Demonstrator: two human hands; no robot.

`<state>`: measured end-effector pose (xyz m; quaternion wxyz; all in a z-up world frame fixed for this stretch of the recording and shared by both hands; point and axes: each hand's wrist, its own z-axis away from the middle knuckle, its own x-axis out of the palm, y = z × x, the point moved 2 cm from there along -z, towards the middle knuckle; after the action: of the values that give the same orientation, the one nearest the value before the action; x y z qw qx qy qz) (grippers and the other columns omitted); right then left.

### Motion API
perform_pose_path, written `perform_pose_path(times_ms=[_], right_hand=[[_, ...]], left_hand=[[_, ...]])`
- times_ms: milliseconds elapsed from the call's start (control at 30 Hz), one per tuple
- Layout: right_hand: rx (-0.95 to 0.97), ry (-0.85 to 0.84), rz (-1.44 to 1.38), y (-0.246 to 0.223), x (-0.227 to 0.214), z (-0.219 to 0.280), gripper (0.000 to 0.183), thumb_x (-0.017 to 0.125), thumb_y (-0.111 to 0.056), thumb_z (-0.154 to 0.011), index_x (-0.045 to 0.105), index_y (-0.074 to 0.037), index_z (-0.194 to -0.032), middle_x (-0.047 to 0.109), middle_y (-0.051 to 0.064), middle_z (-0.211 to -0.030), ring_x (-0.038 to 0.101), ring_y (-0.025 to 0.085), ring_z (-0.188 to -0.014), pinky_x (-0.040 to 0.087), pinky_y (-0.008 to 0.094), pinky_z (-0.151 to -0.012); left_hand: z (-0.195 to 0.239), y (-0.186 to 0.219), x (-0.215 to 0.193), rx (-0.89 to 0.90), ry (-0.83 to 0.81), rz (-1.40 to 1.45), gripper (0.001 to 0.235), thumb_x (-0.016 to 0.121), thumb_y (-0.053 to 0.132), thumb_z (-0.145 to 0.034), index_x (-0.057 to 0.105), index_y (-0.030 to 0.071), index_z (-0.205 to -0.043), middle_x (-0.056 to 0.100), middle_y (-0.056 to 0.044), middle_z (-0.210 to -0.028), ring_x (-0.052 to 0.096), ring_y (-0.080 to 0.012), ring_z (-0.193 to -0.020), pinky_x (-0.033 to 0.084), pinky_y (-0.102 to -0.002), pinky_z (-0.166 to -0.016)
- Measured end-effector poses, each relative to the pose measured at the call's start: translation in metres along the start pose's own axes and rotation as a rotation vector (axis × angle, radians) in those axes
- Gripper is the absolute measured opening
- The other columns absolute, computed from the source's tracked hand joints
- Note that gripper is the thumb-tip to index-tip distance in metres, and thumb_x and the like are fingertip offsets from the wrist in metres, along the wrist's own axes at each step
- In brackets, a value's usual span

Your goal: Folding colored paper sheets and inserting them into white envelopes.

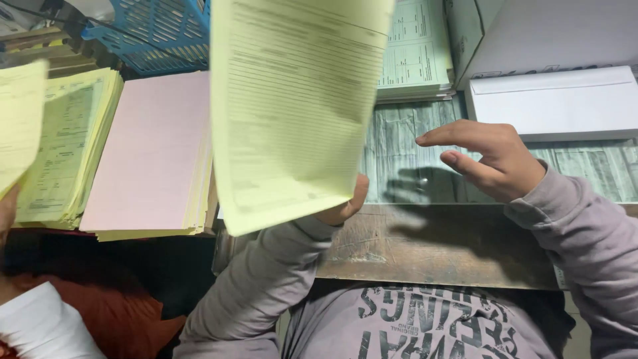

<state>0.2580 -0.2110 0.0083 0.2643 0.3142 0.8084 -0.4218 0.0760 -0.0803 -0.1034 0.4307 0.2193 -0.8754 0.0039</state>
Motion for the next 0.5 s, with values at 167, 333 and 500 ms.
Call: perform_pose_path(times_ms=[167, 333, 500], right_hand=[[0.679, -0.015, -0.89, 0.01, 0.002, 0.008, 0.079, 0.04, -0.058, -0.07, 0.044, -0.001, -0.125, 0.059, 0.021, -0.112, 0.06, 0.032, -0.102, 0.052, 0.046, -0.087], [1.115, 0.084, -1.028, -0.01, -0.012, 0.0, 0.106, 0.026, -0.07, -0.052, 0.03, -0.013, -0.141, 0.049, 0.023, -0.109, 0.052, 0.041, -0.092, 0.043, 0.057, -0.078], [1.212, 0.057, -0.942, 0.012, -0.009, 0.014, 0.102, 0.03, -0.07, -0.061, 0.014, -0.016, -0.146, 0.056, 0.013, -0.108, 0.056, 0.037, -0.085, 0.045, 0.057, -0.081]], left_hand=[[-0.045, -0.007, 0.112, -0.066, -0.055, -2.761, 0.047, 0.052, 0.015, -0.076, 0.051, 0.0, -0.12, 0.03, -0.033, -0.133, 0.022, -0.0397, -0.132, 0.014, -0.058, -0.111], [-0.04, -0.018, 0.098, -0.644, -0.161, -3.004, 0.099, 0.071, 0.035, -0.054, 0.027, 0.011, -0.14, 0.016, -0.006, -0.148, 0.015, -0.0288, -0.138, 0.021, -0.06, -0.105], [-0.029, -0.024, 0.081, -0.841, -0.222, -2.956, 0.1, 0.066, 0.043, -0.054, 0.023, 0.013, -0.14, 0.023, -0.005, -0.146, 0.017, -0.0284, -0.135, 0.02, -0.058, -0.102]])
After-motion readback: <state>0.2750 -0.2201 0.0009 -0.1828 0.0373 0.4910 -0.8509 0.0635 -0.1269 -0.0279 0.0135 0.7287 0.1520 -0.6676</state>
